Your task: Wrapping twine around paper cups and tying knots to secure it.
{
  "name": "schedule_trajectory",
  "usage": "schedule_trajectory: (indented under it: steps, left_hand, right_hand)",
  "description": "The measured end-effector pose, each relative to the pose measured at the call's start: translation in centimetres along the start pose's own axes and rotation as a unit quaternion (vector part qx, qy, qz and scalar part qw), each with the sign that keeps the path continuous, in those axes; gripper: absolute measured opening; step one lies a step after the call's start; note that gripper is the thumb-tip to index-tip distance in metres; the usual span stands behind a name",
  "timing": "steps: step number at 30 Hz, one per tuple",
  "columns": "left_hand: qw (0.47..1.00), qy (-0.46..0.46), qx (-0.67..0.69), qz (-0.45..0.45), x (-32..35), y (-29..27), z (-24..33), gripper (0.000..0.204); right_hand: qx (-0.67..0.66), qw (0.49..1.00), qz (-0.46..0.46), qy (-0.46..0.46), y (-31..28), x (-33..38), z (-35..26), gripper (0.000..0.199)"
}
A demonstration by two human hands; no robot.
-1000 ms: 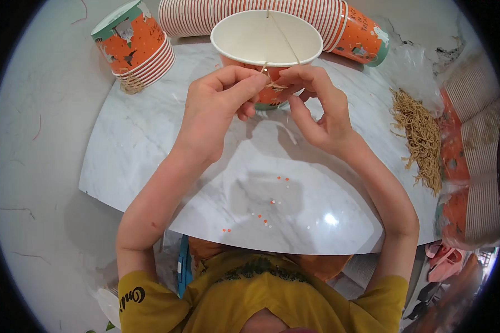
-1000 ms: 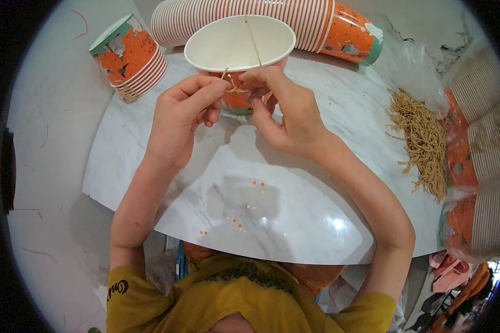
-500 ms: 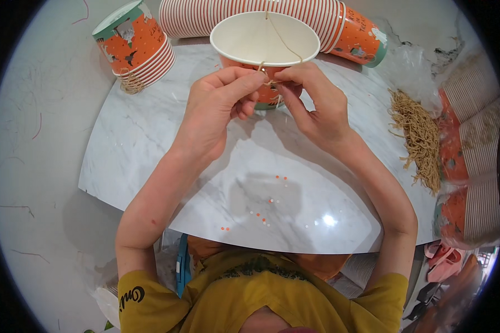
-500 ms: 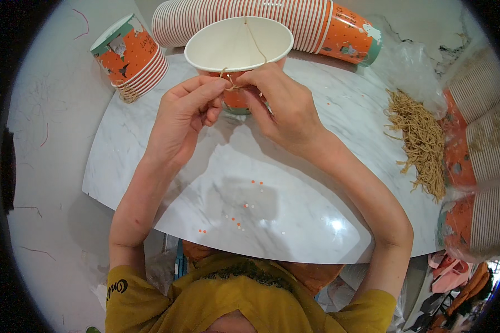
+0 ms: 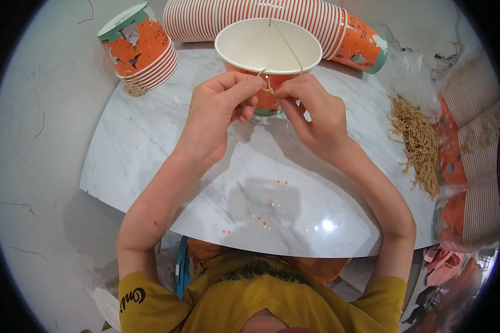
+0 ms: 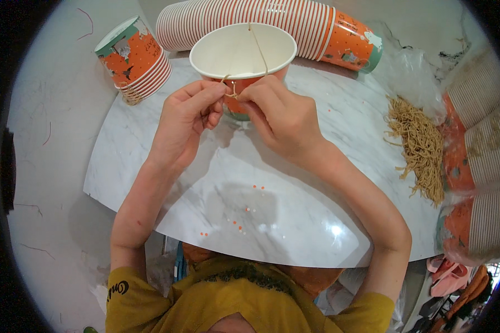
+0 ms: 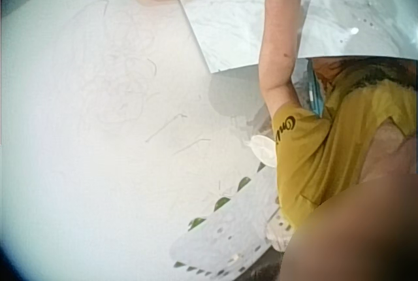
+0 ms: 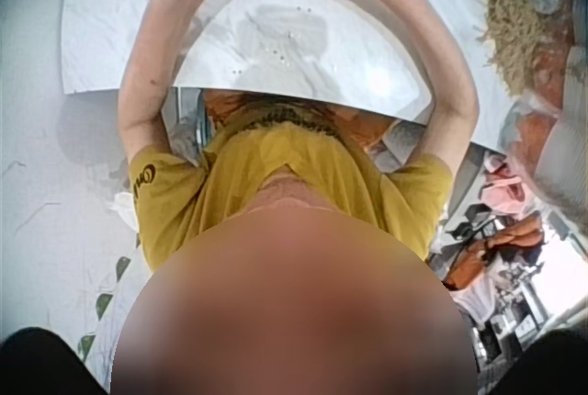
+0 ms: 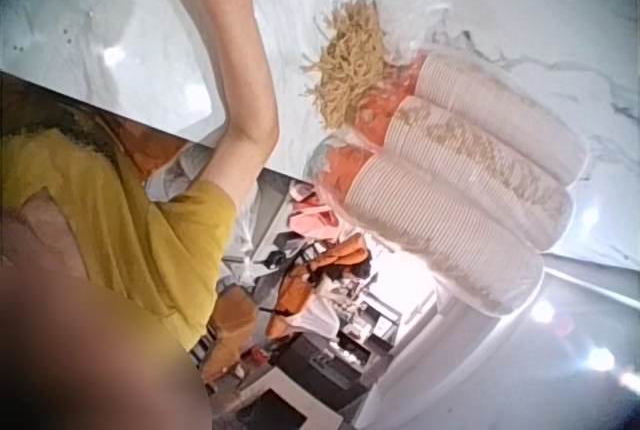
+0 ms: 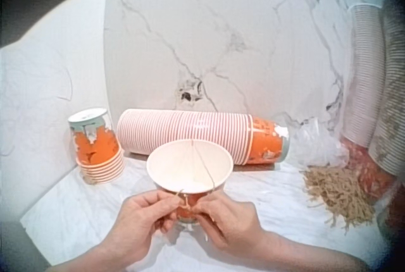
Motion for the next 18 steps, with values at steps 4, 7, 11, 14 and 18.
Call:
schedule_trajectory:
  steps: [4, 7, 11, 14, 18]
  left_hand:
    - [1.0, 0.005, -0.008, 0.009, 0.1, -0.3, 0.1, 0.014]
    - [1.0, 0.015, -0.009, 0.012, 0.2, -0.4, 0.5, 0.014]
    - [1.0, 0.028, 0.001, 0.012, 0.3, -0.7, 0.9, 0.014]
    - [1.0, 0.022, 0.009, 0.005, 0.3, -0.8, 0.8, 0.015]
    - [1.0, 0.005, 0.027, -0.006, 0.3, -0.8, 0.6, 0.015]
  right_hand:
    - [0.027, 1.0, -0.003, -0.008, 0.1, -0.2, -0.2, 0.016]
    - [0.038, 0.999, 0.001, -0.017, 0.1, -0.2, -0.3, 0.016]
    - [0.043, 0.998, 0.008, -0.041, 0.1, -0.2, -0.9, 0.016]
    - [0.043, 0.998, 0.003, -0.037, 0.3, -0.2, -1.0, 0.016]
    - [0.048, 0.998, -0.006, -0.033, 0.3, -0.2, -1.0, 0.015]
Point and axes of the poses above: each hand's wrist, its own x-axis away from the middle knuckle, its own y-axis out of the palm, z = x × y, the point moved 9 cm from there along -x, towards the middle knuckle, and after that the axes turned 3 degrees about -x, right-handed, at the moved point
